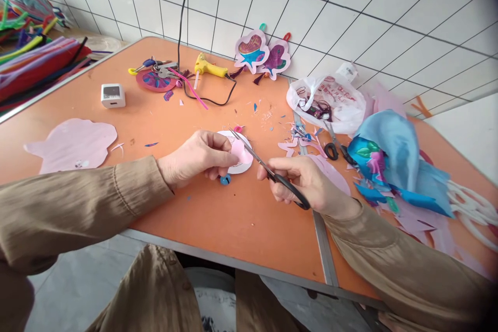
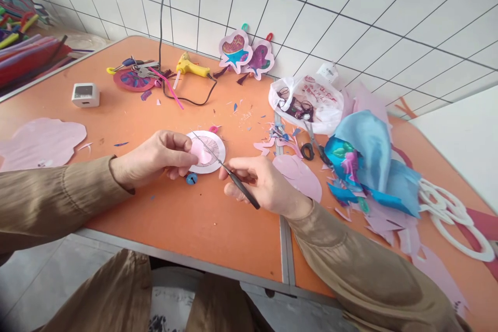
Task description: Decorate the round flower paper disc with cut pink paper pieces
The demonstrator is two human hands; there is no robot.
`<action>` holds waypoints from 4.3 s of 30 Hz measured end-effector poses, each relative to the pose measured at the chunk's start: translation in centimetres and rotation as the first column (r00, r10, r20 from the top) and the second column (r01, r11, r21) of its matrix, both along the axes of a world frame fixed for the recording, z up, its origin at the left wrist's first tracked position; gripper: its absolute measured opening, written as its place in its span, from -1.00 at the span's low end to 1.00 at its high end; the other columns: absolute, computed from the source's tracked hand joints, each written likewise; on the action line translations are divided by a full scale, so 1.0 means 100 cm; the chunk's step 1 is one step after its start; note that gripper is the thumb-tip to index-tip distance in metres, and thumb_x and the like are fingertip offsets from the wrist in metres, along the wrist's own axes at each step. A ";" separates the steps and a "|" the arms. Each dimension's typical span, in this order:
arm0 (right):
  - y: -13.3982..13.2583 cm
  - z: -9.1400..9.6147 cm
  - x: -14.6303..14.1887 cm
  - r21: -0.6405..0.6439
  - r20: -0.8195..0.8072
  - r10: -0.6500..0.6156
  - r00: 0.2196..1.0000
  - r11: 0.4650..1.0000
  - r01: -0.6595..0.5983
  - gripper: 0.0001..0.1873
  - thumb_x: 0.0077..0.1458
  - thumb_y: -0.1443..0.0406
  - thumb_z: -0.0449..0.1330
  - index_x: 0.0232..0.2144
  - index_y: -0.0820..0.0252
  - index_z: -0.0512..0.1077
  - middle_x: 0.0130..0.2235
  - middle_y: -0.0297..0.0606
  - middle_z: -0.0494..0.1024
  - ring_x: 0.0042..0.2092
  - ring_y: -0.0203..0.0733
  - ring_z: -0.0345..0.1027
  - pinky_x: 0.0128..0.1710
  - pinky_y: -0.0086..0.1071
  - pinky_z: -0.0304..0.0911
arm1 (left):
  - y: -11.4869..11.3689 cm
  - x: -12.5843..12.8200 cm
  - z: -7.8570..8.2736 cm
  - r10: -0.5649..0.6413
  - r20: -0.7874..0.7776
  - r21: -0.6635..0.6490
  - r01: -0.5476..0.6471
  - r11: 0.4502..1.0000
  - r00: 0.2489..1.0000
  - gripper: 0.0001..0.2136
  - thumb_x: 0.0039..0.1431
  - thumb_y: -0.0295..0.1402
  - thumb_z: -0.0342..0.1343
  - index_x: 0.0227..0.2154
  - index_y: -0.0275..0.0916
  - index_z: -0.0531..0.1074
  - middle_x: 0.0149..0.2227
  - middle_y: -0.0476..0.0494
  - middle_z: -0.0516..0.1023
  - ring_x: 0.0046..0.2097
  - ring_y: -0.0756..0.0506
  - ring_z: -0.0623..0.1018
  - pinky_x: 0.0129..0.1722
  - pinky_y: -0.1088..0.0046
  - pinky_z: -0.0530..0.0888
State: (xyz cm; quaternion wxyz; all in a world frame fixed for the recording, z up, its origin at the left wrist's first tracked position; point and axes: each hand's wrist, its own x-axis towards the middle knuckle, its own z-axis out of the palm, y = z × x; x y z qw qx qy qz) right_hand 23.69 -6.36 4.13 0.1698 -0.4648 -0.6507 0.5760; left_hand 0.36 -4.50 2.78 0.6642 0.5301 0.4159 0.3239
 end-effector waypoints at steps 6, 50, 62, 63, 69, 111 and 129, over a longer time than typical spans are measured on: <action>-0.002 0.003 0.000 0.006 0.006 -0.014 1.000 1.000 0.014 -0.80 -0.01 0.25 0.29 -0.33 0.20 0.39 -0.58 -0.48 0.30 -0.52 -0.39 0.19 -0.54 -0.50 0.14 | 0.001 0.000 0.000 0.006 0.001 0.002 -0.006 1.000 1.000 -0.81 -0.13 -0.39 0.29 -0.67 -0.29 0.38 -0.71 0.01 0.44 -0.69 0.12 0.35 -0.70 0.66 0.22; -0.002 0.002 0.006 0.034 0.067 -0.018 0.998 0.999 0.015 -0.80 -0.03 0.22 0.30 -0.36 0.19 0.41 -0.60 -0.47 0.29 -0.54 -0.39 0.19 -0.55 -0.51 0.16 | 0.006 -0.005 0.001 0.103 0.024 0.043 -0.104 0.994 0.994 -0.76 -0.15 -0.38 0.22 -0.75 -0.25 0.29 -0.76 0.05 0.21 -0.65 0.12 0.16 -0.60 0.50 0.04; -0.004 0.003 0.003 0.006 0.030 -0.024 0.999 1.000 0.024 -0.80 -0.04 0.24 0.30 -0.37 0.20 0.40 -0.59 -0.47 0.30 -0.54 -0.41 0.16 -0.56 -0.52 0.16 | 0.009 -0.007 0.000 0.194 -0.023 0.062 -0.192 0.979 0.981 -0.82 -0.16 -0.37 0.22 -0.69 -0.25 0.33 -0.70 0.04 0.23 -0.61 0.10 0.16 -0.58 0.51 0.04; -0.004 0.003 0.003 -0.001 0.040 -0.020 0.999 1.000 0.021 -0.80 -0.04 0.25 0.30 -0.37 0.21 0.40 -0.59 -0.46 0.30 -0.54 -0.41 0.17 -0.56 -0.52 0.16 | 0.008 -0.007 0.000 0.205 -0.028 0.063 -0.203 0.977 0.978 -0.83 -0.16 -0.37 0.22 -0.68 -0.26 0.34 -0.69 0.04 0.24 -0.60 0.10 0.17 -0.58 0.51 0.05; -0.004 0.003 0.002 -0.007 0.051 -0.022 0.998 1.000 0.023 -0.84 -0.05 0.28 0.27 -0.37 0.20 0.39 -0.59 -0.48 0.29 -0.54 -0.42 0.17 -0.56 -0.52 0.13 | 0.008 -0.007 0.001 0.246 -0.041 0.055 -0.244 0.968 0.968 -0.86 -0.19 -0.38 0.22 -0.66 -0.26 0.36 -0.66 0.02 0.27 -0.57 0.08 0.21 -0.56 0.52 0.10; -0.001 -0.012 0.002 -0.044 -0.014 0.029 0.999 0.999 -0.030 -0.72 -0.08 0.19 0.32 -0.34 0.21 0.39 -0.58 -0.44 0.34 -0.56 -0.40 0.21 -0.59 -0.52 0.14 | 0.007 -0.006 -0.005 0.207 0.078 -0.073 -0.201 0.977 0.975 -0.80 -0.14 -0.33 0.35 -0.61 -0.32 0.46 -0.59 -0.05 0.43 -0.56 0.05 0.40 -0.58 0.56 0.38; 0.000 -0.023 0.007 -0.027 -0.055 0.064 0.996 0.997 -0.066 -0.73 0.02 0.16 0.29 -0.31 0.21 0.39 -0.56 -0.43 0.33 -0.54 -0.40 0.20 -0.59 -0.54 0.16 | 0.007 -0.003 -0.005 0.248 0.116 -0.096 -0.238 0.967 0.962 -0.85 -0.20 -0.41 0.34 -0.68 -0.32 0.48 -0.64 -0.03 0.45 -0.57 0.09 0.39 -0.55 0.60 0.35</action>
